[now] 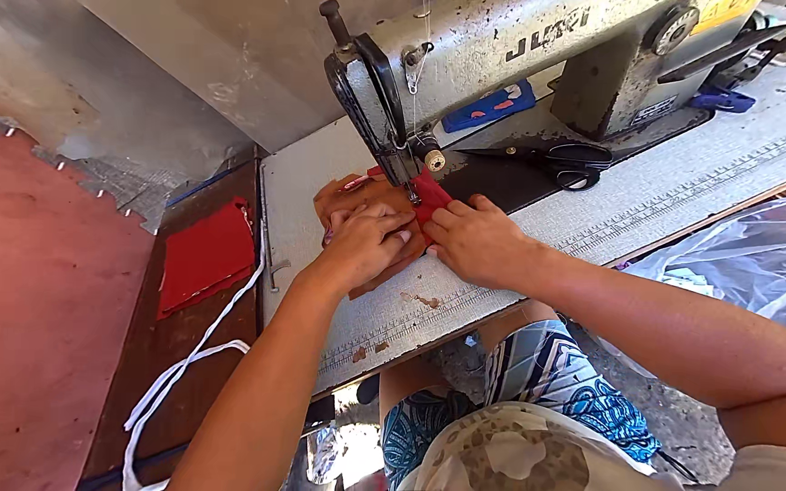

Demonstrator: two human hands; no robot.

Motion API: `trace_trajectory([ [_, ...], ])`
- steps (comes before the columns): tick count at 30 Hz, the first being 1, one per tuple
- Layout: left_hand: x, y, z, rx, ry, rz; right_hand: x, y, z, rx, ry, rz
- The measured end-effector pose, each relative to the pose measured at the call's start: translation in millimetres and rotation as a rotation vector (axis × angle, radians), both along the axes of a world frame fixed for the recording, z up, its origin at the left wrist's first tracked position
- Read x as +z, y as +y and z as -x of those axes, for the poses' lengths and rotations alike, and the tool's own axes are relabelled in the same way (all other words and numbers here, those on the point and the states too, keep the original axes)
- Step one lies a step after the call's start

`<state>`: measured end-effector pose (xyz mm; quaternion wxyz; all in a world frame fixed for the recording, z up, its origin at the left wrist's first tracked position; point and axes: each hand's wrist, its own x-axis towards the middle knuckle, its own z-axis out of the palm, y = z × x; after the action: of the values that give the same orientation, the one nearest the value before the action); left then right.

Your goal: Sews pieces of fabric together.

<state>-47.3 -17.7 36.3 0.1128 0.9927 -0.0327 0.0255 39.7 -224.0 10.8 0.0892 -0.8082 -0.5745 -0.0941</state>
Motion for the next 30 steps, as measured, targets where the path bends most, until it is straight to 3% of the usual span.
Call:
trace_trajectory([
  [7,7.0,-11.8,-11.2,0.106,0.073,0.087,10.8,7.1,-22.9,-0.07,0.037,0.087],
  [11,-3.7,20.3,-16.9,-0.013,-0.089,0.128,-3.2,14.0,-7.5,-0.027,-0.052,-0.136],
  [15,-24.7,37.8,-15.6,-0.061,-0.091,0.143,-6.5,18.2,-2.5,-0.037,0.0,-0.013],
  [26,-2.4,1.7,-13.5,0.087,-0.025,-0.042,4.0,11.4,-24.1,-0.148,0.054,0.109],
  [30,-3.7,1.1,-10.3,0.051,-0.108,-0.019,-8.0,6.0,-13.9,-0.035,-0.02,-0.194],
])
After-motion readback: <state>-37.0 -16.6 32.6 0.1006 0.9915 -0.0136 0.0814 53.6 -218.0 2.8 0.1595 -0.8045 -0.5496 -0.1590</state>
